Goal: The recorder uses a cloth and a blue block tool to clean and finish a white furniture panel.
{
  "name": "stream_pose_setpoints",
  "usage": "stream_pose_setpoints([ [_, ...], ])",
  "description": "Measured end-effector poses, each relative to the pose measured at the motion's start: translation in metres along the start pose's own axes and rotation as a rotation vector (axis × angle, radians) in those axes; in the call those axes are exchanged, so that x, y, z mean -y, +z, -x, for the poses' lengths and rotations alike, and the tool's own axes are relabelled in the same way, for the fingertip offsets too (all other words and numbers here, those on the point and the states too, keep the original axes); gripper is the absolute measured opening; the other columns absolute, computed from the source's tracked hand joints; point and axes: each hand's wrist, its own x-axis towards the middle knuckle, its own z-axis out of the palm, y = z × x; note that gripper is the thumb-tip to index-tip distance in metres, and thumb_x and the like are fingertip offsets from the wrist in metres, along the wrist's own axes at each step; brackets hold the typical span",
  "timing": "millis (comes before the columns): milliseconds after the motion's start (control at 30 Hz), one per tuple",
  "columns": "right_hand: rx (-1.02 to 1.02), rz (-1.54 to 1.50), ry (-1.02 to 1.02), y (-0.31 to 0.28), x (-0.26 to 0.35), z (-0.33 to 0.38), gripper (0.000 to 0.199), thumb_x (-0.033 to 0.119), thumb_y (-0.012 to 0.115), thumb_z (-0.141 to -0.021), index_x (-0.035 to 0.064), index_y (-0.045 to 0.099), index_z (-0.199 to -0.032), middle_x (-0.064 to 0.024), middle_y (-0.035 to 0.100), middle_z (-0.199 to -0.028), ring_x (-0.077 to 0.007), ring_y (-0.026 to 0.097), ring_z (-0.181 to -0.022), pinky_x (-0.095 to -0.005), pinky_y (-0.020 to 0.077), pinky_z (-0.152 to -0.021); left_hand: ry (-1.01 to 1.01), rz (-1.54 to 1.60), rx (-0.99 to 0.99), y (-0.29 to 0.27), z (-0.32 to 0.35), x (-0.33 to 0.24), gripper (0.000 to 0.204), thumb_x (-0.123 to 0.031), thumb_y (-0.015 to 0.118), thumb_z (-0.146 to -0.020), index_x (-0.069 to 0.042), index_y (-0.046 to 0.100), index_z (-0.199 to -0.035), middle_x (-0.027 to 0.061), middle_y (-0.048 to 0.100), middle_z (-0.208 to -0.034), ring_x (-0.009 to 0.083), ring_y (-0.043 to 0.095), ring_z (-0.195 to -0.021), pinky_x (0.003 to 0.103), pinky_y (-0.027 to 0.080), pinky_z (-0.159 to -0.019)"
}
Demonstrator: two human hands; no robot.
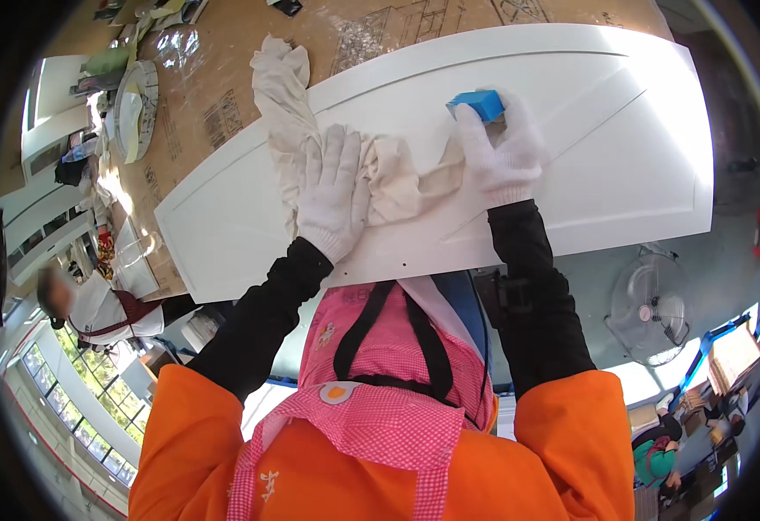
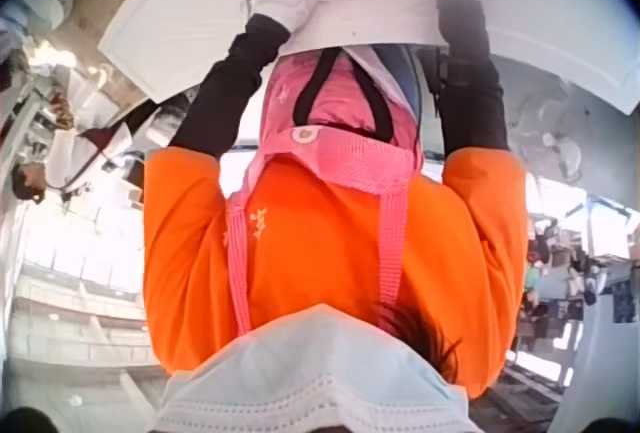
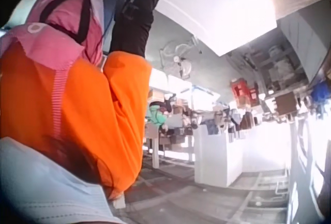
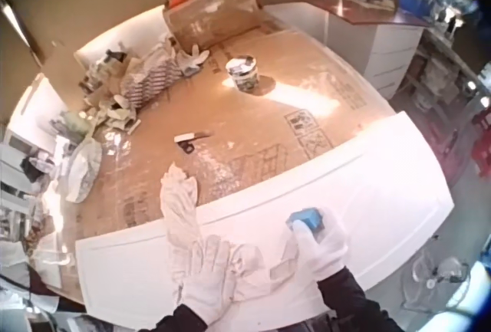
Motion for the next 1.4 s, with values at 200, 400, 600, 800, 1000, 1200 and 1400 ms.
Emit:
stream_pose_setpoints([
  [200,0.019,0.171,-0.066,0.003,0.012,0.001,0.025,0.012,0.076,-0.082,0.0000,0.068,-0.103,-0.0053,0.068,-0.086,-0.0148,0.063,-0.080,-0.0283,0.0516,-0.076,0.132,0.070,0.358,-0.027,0.085,-0.027,0.067,-0.027,0.060,-0.091,-0.009,0.037,-0.151,0.0176,0.032,-0.157,0.0453,0.032,-0.141,0.058,0.022,-0.116],
  [400,0.021,0.150,-0.067,0.001,0.007,0.001,0.025,0.013,0.076,-0.082,0.0013,0.068,-0.102,-0.0047,0.067,-0.086,-0.0156,0.062,-0.078,-0.0283,0.0509,-0.076,0.091,-0.018,0.076,-0.023,-0.018,0.032,0.066,-0.032,0.055,-0.095,-0.007,0.033,-0.153,0.0188,0.029,-0.159,0.0442,0.027,-0.145,0.053,0.023,-0.118],
  [600,0.016,0.192,-0.104,0.007,0.008,-0.001,0.024,0.013,0.076,-0.082,0.0024,0.067,-0.102,-0.0047,0.067,-0.089,-0.0162,0.062,-0.080,-0.0292,0.0513,-0.076,0.039,-0.173,-0.001,-0.013,-0.059,0.044,0.061,-0.028,0.049,-0.098,-0.005,0.032,-0.152,0.0229,0.027,-0.158,0.0473,0.023,-0.146,0.052,0.020,-0.120],
  [800,0.020,0.227,-0.114,0.002,0.013,-0.001,0.024,0.014,0.076,-0.082,0.0029,0.068,-0.102,-0.0052,0.068,-0.089,-0.0165,0.062,-0.080,-0.0295,0.0515,-0.074,0.140,0.094,0.375,-0.019,0.081,-0.028,0.080,-0.037,0.062,-0.088,-0.005,0.031,-0.154,0.0217,0.024,-0.160,0.0511,0.021,-0.145,0.063,0.014,-0.117],
  [1000,0.032,0.288,-0.108,0.001,0.005,0.001,0.027,0.016,0.076,-0.082,0.0033,0.068,-0.105,-0.0051,0.068,-0.089,-0.0162,0.064,-0.078,-0.0296,0.0523,-0.073,0.097,-0.032,0.053,-0.011,-0.022,0.034,0.075,-0.040,0.056,-0.093,-0.006,0.030,-0.153,0.0221,0.025,-0.159,0.0496,0.026,-0.143,0.058,0.018,-0.118],
  [1200,0.025,0.207,-0.094,0.006,-0.001,-0.002,0.031,0.020,0.078,-0.081,0.0028,0.068,-0.106,-0.0061,0.069,-0.090,-0.0173,0.065,-0.078,-0.0295,0.0534,-0.072,-0.029,-0.223,-0.102,-0.001,-0.066,0.045,0.072,-0.039,0.051,-0.097,-0.002,0.028,-0.153,0.0254,0.023,-0.159,0.0481,0.022,-0.146,0.056,0.016,-0.119],
  [1400,0.017,0.291,-0.116,0.001,-0.005,-0.001,0.031,0.020,0.078,-0.081,0.0037,0.068,-0.106,-0.0076,0.068,-0.091,-0.0183,0.065,-0.079,-0.0303,0.0531,-0.072,0.086,0.032,0.371,-0.013,0.095,-0.039,0.084,-0.039,0.063,-0.088,0.001,0.028,-0.152,0.0251,0.023,-0.159,0.0510,0.019,-0.146,0.061,0.014,-0.118],
])
